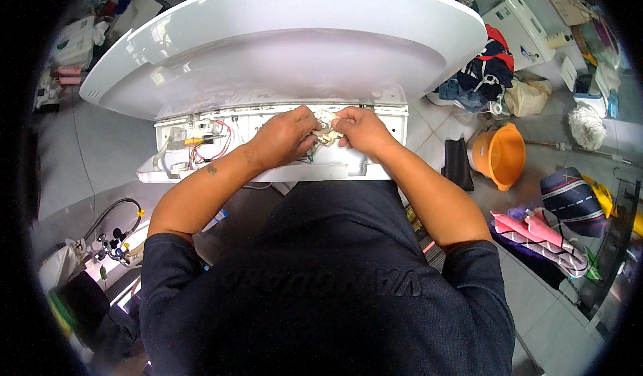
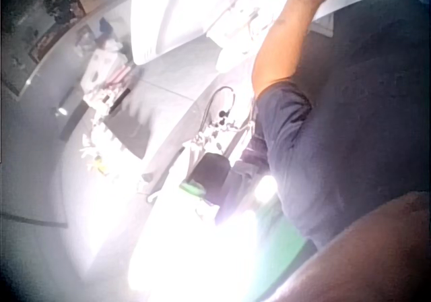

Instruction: The person works on the internal wiring of a white appliance, likely a washing machine, with the lid open. They use their hands to manipulate a white plastic connector and associated wires within the machine's control panel area.

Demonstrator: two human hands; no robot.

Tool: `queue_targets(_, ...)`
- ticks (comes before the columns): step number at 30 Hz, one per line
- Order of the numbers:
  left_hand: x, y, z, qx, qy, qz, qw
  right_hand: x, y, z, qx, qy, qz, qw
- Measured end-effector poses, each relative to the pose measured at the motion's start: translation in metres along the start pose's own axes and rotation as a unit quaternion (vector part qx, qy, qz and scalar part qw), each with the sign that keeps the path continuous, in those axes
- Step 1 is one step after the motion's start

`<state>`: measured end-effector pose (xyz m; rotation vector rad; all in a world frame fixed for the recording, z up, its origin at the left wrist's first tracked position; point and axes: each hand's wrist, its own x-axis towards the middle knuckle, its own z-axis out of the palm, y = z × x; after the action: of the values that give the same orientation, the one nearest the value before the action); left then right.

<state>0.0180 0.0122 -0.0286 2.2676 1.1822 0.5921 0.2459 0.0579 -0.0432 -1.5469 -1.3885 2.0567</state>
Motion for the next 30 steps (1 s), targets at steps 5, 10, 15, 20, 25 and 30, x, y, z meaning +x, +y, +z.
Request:
queue_targets(5,-0.001,-0.002,-0.001,0.007,-0.007,-0.006,1.0,0.003,0.004,0.0,0.009,0.001,-0.005,1.0)
queue_targets(10,-0.001,-0.003,-0.003,0.027,-0.018,0.013,0.999,0.002,0.003,0.001,0.008,-0.001,-0.004,1.0)
queue_targets(15,0.004,-0.006,-0.011,0.063,-0.045,0.111,0.991,0.001,0.003,0.001,0.011,-0.005,-0.007,1.0)
queue_targets(20,0.009,-0.012,-0.02,0.068,-0.086,0.171,0.979,0.001,0.005,-0.001,0.011,-0.01,-0.01,1.0)
queue_targets(25,0.011,-0.017,-0.024,0.065,-0.105,0.207,0.97,-0.004,-0.001,0.0,0.008,-0.018,-0.007,1.0)
queue_targets(30,0.012,-0.019,-0.023,0.05,-0.115,0.227,0.966,-0.005,-0.002,0.002,0.008,-0.023,-0.009,1.0)
